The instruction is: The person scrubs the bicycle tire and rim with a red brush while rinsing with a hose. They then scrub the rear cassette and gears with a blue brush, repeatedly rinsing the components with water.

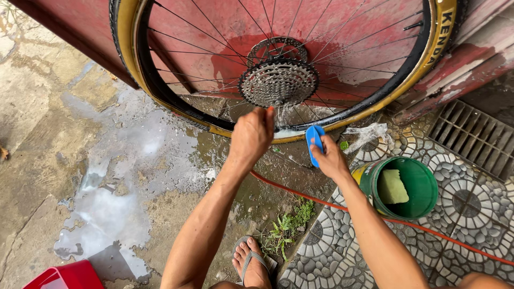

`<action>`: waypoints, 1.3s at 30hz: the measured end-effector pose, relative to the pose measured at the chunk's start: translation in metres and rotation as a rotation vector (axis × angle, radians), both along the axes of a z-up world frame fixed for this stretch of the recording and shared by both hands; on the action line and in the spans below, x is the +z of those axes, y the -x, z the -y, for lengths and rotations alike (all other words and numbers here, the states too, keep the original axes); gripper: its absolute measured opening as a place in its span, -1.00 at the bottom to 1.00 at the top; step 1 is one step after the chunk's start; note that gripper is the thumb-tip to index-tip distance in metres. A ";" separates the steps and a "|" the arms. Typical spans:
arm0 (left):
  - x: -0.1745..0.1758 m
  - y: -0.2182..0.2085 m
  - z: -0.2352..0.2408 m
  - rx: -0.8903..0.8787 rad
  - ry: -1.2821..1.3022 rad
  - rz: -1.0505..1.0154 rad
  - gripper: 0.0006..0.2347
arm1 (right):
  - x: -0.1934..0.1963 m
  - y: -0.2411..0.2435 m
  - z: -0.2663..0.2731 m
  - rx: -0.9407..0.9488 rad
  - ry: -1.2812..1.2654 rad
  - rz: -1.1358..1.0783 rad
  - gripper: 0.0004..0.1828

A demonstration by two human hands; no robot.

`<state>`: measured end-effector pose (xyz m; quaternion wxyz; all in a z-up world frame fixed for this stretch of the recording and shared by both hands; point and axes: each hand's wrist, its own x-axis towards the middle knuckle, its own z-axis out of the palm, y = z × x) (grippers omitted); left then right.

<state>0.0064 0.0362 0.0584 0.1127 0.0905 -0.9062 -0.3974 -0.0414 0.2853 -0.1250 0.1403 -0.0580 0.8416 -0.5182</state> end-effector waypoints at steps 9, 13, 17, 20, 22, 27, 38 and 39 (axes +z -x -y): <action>-0.013 -0.002 0.008 0.045 0.080 -0.038 -0.65 | 0.125 0.047 0.055 0.003 -0.127 -0.454 -0.72; -0.022 0.002 0.010 0.052 0.106 -0.065 -0.66 | 0.170 0.049 0.076 0.063 -0.043 -0.835 -0.73; -0.024 0.000 0.012 0.055 0.104 -0.013 -0.66 | 0.211 0.053 0.097 0.207 -0.007 -0.800 -0.70; -0.022 -0.004 0.019 0.072 0.094 -0.030 -0.65 | 0.242 0.052 0.072 0.302 -0.099 -0.690 -0.69; -0.022 -0.006 0.022 0.069 0.082 -0.009 -0.66 | 0.258 0.047 0.022 0.414 -0.348 -0.644 -0.61; -0.018 -0.003 0.026 0.081 0.068 -0.047 -0.67 | 0.234 0.031 -0.108 0.699 -1.458 0.085 -0.57; -0.003 -0.004 0.012 0.055 0.038 -0.041 -0.64 | -0.032 0.021 -0.174 1.004 -1.162 0.408 -0.56; -0.004 -0.006 0.012 0.052 0.049 -0.014 -0.63 | -0.045 0.018 -0.175 0.993 -1.161 0.418 -0.57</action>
